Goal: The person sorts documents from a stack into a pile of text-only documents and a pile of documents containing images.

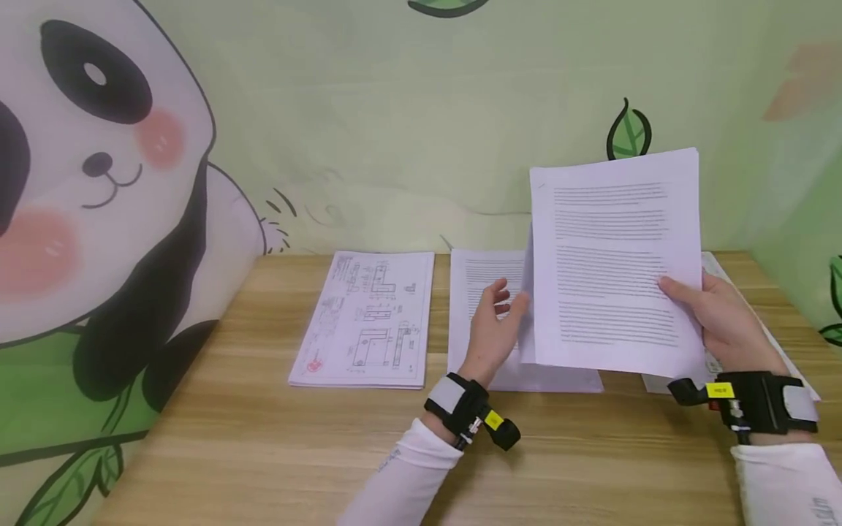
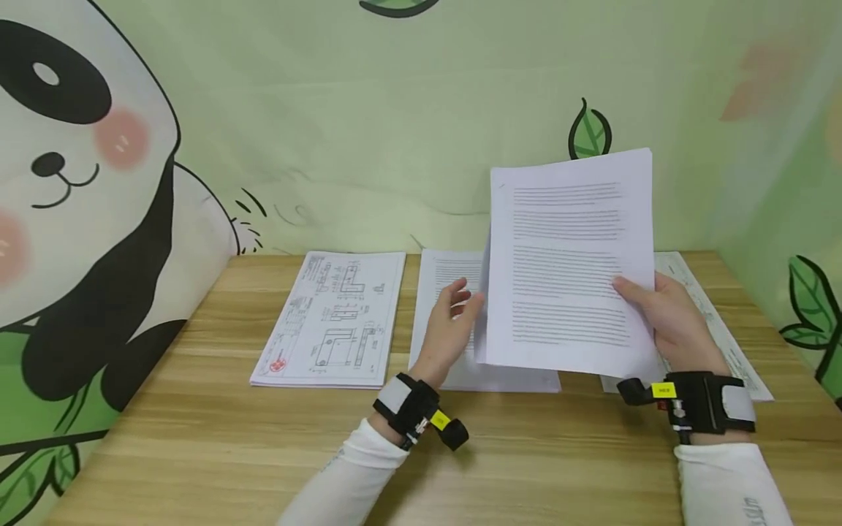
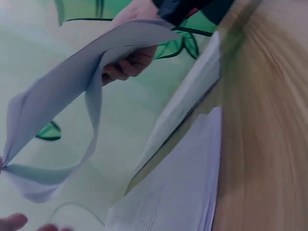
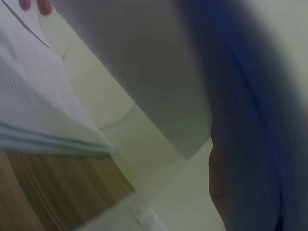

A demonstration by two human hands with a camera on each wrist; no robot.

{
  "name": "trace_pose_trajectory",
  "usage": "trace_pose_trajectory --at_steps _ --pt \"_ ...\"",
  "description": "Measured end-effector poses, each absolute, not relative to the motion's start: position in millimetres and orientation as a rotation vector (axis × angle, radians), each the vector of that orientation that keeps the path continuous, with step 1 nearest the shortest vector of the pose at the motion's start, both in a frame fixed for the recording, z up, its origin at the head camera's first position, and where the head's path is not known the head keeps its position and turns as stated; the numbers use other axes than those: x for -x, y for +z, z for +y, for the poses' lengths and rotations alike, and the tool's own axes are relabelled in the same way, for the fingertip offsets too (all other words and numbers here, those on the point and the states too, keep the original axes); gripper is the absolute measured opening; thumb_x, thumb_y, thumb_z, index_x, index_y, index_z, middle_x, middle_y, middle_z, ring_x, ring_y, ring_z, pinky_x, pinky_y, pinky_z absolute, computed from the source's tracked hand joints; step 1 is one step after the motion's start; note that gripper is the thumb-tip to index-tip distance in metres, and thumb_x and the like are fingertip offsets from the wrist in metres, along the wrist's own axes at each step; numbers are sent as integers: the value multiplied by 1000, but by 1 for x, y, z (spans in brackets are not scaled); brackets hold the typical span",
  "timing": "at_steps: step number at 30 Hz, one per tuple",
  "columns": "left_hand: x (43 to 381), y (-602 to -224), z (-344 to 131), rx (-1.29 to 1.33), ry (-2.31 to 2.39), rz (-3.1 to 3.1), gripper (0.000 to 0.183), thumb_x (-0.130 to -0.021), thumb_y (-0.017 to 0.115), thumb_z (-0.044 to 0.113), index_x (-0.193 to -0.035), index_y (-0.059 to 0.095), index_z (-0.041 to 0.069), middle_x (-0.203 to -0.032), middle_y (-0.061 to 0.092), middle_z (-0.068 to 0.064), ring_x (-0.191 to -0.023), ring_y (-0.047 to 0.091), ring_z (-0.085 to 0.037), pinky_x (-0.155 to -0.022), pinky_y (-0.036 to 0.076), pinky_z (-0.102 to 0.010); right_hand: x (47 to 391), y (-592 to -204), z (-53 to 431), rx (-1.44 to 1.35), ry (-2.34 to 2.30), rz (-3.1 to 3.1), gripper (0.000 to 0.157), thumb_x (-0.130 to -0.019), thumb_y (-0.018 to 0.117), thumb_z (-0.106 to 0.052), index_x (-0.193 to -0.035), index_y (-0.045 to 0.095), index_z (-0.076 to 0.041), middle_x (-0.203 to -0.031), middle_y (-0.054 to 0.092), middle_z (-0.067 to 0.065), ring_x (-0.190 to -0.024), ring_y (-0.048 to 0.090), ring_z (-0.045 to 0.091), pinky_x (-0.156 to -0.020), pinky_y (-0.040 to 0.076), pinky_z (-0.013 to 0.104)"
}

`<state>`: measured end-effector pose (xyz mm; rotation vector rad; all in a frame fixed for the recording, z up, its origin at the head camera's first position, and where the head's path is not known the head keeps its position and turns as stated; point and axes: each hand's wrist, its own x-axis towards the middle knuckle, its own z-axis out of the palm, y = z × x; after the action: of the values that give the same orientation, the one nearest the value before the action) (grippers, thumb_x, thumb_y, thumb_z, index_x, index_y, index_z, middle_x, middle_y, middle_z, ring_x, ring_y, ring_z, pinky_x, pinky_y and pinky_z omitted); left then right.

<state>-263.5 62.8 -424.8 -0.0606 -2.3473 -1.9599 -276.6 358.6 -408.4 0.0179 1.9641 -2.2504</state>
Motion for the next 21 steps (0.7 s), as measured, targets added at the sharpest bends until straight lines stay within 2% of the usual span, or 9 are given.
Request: trace_pose_trajectory --at_steps 2,5,7,10,12,14,18,21 --pt "265 -423 51 24 -2119 -2364 65 -88 49 56 -140 39 19 -138 49 -8 -123 48 -23 -100 43 -44 277 -407 344 -17 -2203 2011 62 -85 63 -32 -140 39 -16 -93 72 -15 -81 70 9 -62 57 25" --pt "266 -422 36 -12 -2294 -2383 74 -84 46 64 -144 34 22 -139 48 -6 -121 49 -21 -97 45 -45 278 -407 321 -26 -2110 2105 67 -85 61 -37 -143 35 -16 -92 70 -18 -81 69 8 -64 58 25" --pt "267 -424 28 -22 -2328 -2400 71 -85 50 60 -143 35 22 -132 53 -6 -112 55 -20 -89 48 -40 279 -409 305 -35 -2042 2167 69 -86 60 -41 -144 33 -16 -91 69 -19 -81 69 8 -65 58 25" --pt "268 -429 18 4 -2314 -2429 51 -91 55 38 -136 43 20 -114 62 -7 -94 62 -19 -77 50 -33 278 -414 285 -34 -1955 2237 70 -87 58 -43 -145 32 -13 -90 68 -17 -81 70 10 -66 59 27" --pt "269 -434 11 4 -2287 -2452 38 -93 53 24 -130 48 20 -107 64 -7 -89 63 -18 -74 50 -31 278 -419 275 -18 -1889 2293 69 -87 57 -43 -144 33 -11 -93 68 -11 -81 70 12 -66 59 29" --pt "271 -438 4 -3 -2270 -2474 33 -94 49 16 -127 49 20 -106 64 -6 -90 63 -18 -76 50 -33 279 -424 268 -4 -1799 2366 69 -88 57 -45 -143 34 -9 -100 67 -1 -80 69 14 -65 58 29" --pt "275 -446 -10 -90 -2193 -2508 36 -93 50 14 -129 48 16 -113 62 -7 -99 59 -20 -90 46 -40 283 -432 260 18 -1630 2469 72 -90 54 -44 -147 27 -10 -122 58 20 -86 65 17 -67 54 27" --pt "280 -452 -18 -159 -2149 -2515 38 -92 52 13 -130 49 11 -118 60 -8 -102 56 -21 -98 41 -42 286 -437 257 22 -1567 2481 71 -92 54 -36 -149 20 -12 -129 51 27 -94 62 23 -69 51 25"
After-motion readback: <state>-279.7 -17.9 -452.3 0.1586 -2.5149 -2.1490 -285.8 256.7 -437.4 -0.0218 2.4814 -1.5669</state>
